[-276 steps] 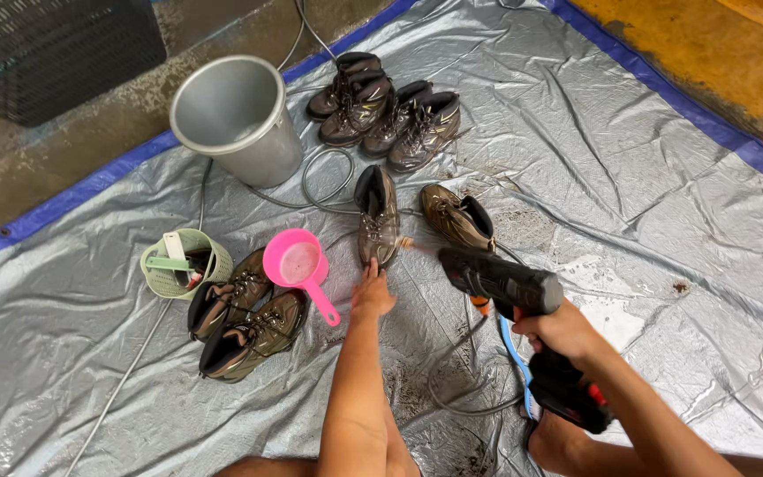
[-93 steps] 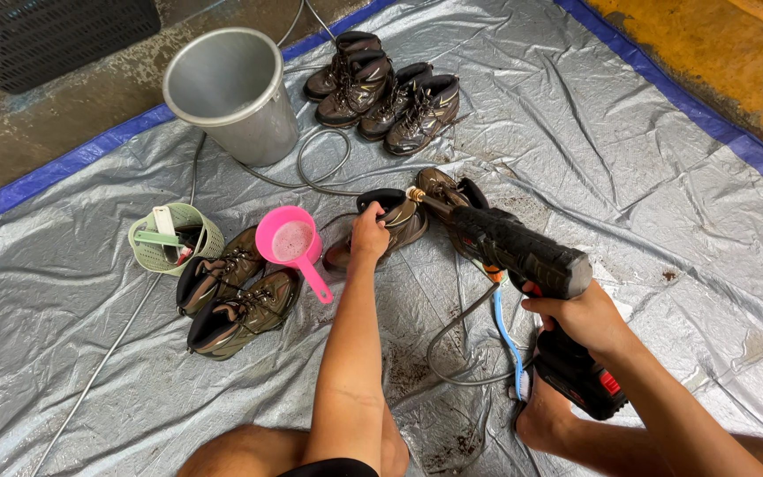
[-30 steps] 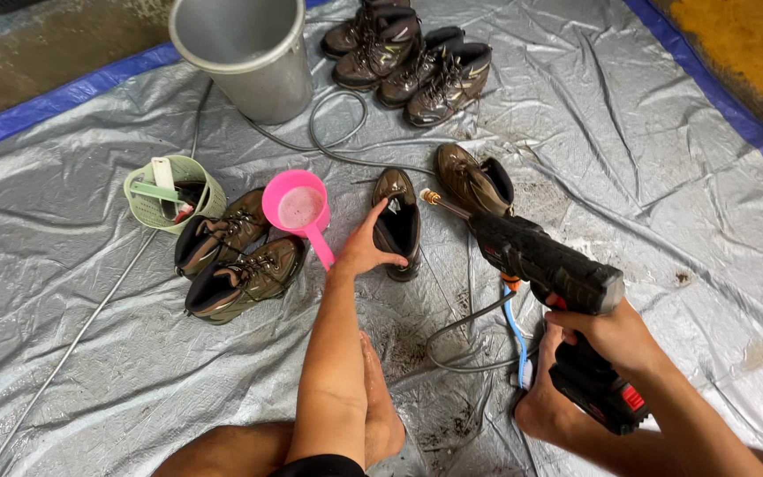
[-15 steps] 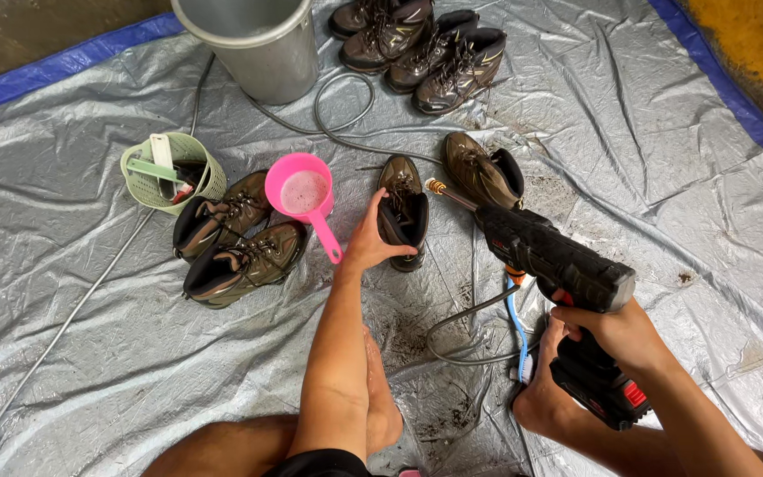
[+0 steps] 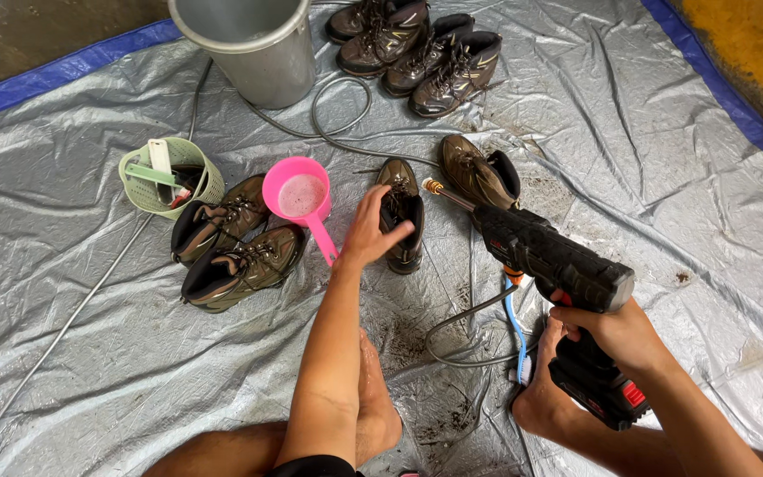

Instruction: The person uses a handheld steam cleaner to clean several pairs of brown hiking boots placed on a tarp. They hold each boot with one hand and direct the steam nozzle with the other, rotating the boots to clean different areas.

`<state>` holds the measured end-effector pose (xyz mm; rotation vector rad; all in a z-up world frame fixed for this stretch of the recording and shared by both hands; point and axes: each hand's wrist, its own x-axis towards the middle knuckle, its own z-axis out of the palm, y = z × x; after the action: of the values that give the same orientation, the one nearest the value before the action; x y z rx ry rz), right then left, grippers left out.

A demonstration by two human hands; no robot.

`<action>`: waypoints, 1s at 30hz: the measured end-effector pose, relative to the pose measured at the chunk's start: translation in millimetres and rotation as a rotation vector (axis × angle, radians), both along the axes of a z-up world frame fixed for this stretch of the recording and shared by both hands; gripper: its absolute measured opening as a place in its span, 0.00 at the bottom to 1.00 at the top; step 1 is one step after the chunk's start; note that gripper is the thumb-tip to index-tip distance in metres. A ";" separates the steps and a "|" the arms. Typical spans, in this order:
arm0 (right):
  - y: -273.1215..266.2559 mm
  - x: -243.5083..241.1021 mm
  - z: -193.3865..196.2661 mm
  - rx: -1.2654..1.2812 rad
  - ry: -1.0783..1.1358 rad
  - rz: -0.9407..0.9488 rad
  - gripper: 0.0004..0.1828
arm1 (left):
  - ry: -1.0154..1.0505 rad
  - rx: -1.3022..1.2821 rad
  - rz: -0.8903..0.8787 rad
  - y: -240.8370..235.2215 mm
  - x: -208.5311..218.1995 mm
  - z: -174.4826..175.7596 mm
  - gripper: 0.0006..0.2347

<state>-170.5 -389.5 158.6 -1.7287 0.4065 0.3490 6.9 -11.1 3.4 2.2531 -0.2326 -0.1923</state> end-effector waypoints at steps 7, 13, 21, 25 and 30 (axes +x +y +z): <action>3.9 1.8 4.0 -0.039 0.024 -0.013 0.08 | 0.164 0.797 -0.029 -44.8 50.4 -9.7 0.28; 2.8 -2.6 13.2 -0.103 0.074 -0.017 0.08 | 0.103 0.245 0.203 -27.3 57.8 -14.0 0.04; 5.7 -18.5 17.9 -0.150 0.149 0.059 0.08 | -0.149 0.186 0.095 -18.0 64.6 -18.1 0.08; 32.8 -21.4 -10.0 -0.186 0.211 0.031 0.12 | -0.072 0.312 -0.011 -5.2 52.8 -6.3 0.12; 61.7 -10.5 -20.1 -0.383 0.191 0.110 0.15 | 0.013 0.554 -0.186 2.8 -2.4 60.4 0.54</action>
<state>-180.9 -327.8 138.5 -2.1042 0.5440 0.5462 4.5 -8.2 63.8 2.7764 -0.4238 -0.4112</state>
